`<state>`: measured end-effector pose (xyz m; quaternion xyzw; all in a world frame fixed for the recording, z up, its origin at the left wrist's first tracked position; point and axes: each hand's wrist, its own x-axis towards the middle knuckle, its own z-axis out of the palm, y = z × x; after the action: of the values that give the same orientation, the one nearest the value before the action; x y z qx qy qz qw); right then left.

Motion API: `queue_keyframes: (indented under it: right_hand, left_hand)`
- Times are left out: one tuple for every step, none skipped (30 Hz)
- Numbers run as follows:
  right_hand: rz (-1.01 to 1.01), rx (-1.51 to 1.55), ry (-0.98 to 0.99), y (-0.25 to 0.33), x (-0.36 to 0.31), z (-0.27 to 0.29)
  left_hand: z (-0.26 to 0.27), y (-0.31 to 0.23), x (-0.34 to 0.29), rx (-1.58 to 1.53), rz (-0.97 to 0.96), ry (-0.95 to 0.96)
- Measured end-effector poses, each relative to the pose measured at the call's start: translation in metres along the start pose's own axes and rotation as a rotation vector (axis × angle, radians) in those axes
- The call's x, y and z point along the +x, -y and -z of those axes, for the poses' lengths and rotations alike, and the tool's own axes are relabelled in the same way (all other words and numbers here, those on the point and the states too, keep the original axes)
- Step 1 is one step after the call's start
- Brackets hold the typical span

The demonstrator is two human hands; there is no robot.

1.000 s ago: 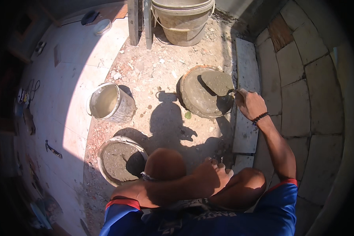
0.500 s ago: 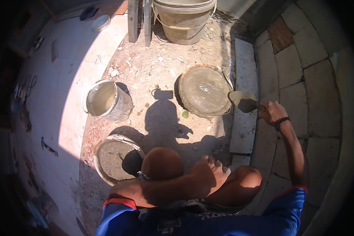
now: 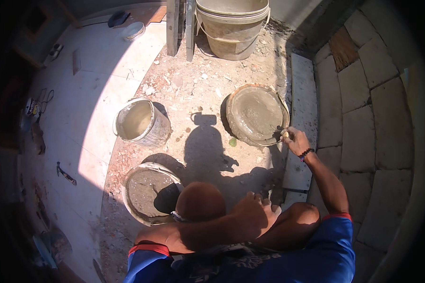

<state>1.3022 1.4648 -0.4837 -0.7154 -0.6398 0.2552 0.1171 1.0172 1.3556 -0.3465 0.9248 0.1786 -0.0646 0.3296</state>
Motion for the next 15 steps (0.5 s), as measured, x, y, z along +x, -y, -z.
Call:
queue_keyframes:
  right_hand:
    - [0.002, 0.005, -0.023, -0.008, -0.012, 0.000]
    - [0.004, 0.011, -0.046, -0.014, -0.020, -0.003]
    - [0.017, 0.033, -0.074, -0.014, -0.023, -0.005]
    - [0.030, 0.055, -0.102, -0.013, -0.026, -0.008]
    - [0.041, 0.077, -0.132, -0.012, -0.027, -0.011]
    - [0.006, 0.050, -0.158, -0.009, -0.027, -0.018]
    - [-0.018, 0.024, -0.128, -0.007, -0.026, -0.018]
    - [-0.043, -0.001, -0.099, -0.006, -0.022, -0.017]
    - [-0.062, -0.025, -0.068, 0.003, -0.020, -0.014]
    - [-0.050, -0.009, -0.096, 0.009, -0.021, -0.012]
    - [-0.052, -0.015, -0.097, 0.009, -0.020, -0.014]
    - [-0.065, -0.035, -0.101, 0.003, -0.021, -0.010]
    - [-0.083, -0.054, -0.108, -0.003, -0.023, -0.005]
    - [-0.088, -0.071, -0.053, -0.009, -0.025, -0.001]
    - [-0.140, -0.109, -0.019, 0.000, -0.026, 0.003]
  left_hand:
    - [0.001, 0.002, -0.001, 0.000, -0.004, -0.013]
    - [0.001, 0.005, -0.004, 0.001, -0.009, -0.025]
    - [0.002, 0.006, -0.005, 0.002, -0.012, -0.037]
    - [0.003, 0.007, -0.005, 0.012, -0.011, -0.039]
    - [0.003, 0.006, -0.006, 0.022, -0.010, -0.041]
    - [0.003, 0.006, -0.006, 0.031, -0.017, -0.038]
    - [0.002, 0.007, -0.005, 0.023, -0.029, -0.031]
    - [0.002, 0.007, -0.004, 0.015, -0.042, -0.022]
    - [0.002, 0.008, -0.003, 0.008, -0.050, -0.017]
    - [0.003, 0.008, -0.002, 0.016, -0.052, -0.011]
    - [0.005, 0.008, -0.001, 0.023, -0.057, -0.004]
    - [0.006, 0.006, 0.003, 0.026, -0.078, -0.002]
    - [0.007, 0.004, 0.006, 0.038, -0.077, 0.015]
    - [0.008, 0.003, 0.008, 0.051, -0.082, 0.033]
    - [0.010, 0.003, 0.008, 0.072, -0.085, 0.046]
